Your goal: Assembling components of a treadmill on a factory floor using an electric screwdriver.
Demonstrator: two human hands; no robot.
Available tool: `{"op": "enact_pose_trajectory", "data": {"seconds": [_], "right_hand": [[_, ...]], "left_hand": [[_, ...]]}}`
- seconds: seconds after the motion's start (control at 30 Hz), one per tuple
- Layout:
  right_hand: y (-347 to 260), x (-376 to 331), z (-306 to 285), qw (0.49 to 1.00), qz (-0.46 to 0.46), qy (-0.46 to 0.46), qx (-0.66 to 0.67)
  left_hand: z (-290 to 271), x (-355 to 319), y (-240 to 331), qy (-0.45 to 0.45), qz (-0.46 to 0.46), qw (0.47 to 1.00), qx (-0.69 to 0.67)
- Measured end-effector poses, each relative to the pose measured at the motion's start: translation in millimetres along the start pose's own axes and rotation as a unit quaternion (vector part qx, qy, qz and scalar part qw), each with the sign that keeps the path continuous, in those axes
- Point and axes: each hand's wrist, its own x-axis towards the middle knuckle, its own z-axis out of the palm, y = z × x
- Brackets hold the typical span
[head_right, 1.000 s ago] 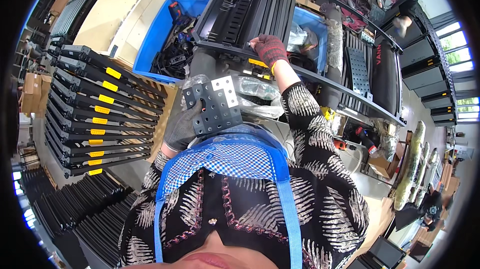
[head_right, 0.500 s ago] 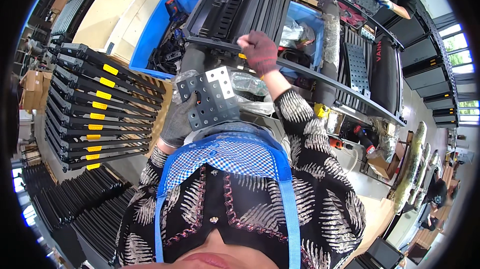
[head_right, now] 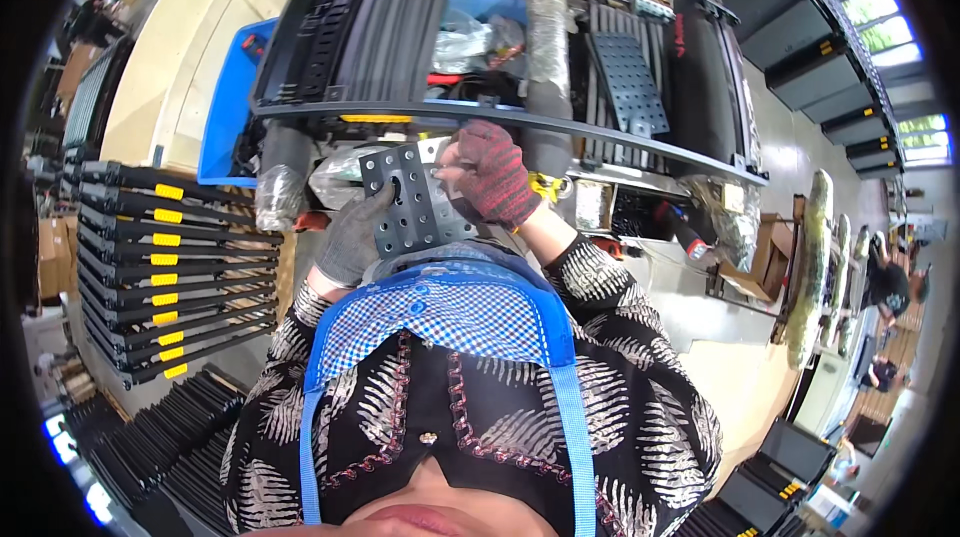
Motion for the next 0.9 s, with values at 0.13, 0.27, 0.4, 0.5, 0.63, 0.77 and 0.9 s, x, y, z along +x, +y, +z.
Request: {"op": "enact_pose_trajectory", "data": {"seconds": [0.13, 0.27, 0.4, 0.5, 0.63, 0.77, 0.9], "right_hand": [[17.3, -25.7, -41.7, 0.996, -0.053, 0.070, -0.014], [34.8, -58.7, -64.9, 0.961, 0.094, 0.148, 0.213], [80.1, -83.9, -97.5, 0.926, 0.224, 0.195, 0.233], [111.9, -78.5, -138.6, 0.923, 0.261, 0.236, 0.153], [156.6, -81.6, -190.5, 0.942, 0.304, 0.140, 0.035], [169.9, -81.1, -202.4, 0.946, 0.319, 0.038, -0.041], [170.9, -73.2, -207.1, 0.934, 0.354, -0.020, -0.047]], "left_hand": [[50.7, 29.5, 21.2, -0.027, -0.161, 0.902, -0.399], [85.4, 49.6, 35.1, -0.054, -0.173, 0.903, -0.389], [113.8, 57.6, 43.4, -0.068, -0.006, 0.988, -0.141], [126.3, 62.6, 44.1, -0.070, 0.054, 0.995, -0.046], [139.7, 67.2, 44.2, -0.075, 0.000, 0.993, -0.092], [149.1, 70.1, 29.4, -0.056, -0.020, 0.991, -0.117], [156.8, 72.9, 33.9, -0.032, -0.019, 0.997, -0.067]]}}
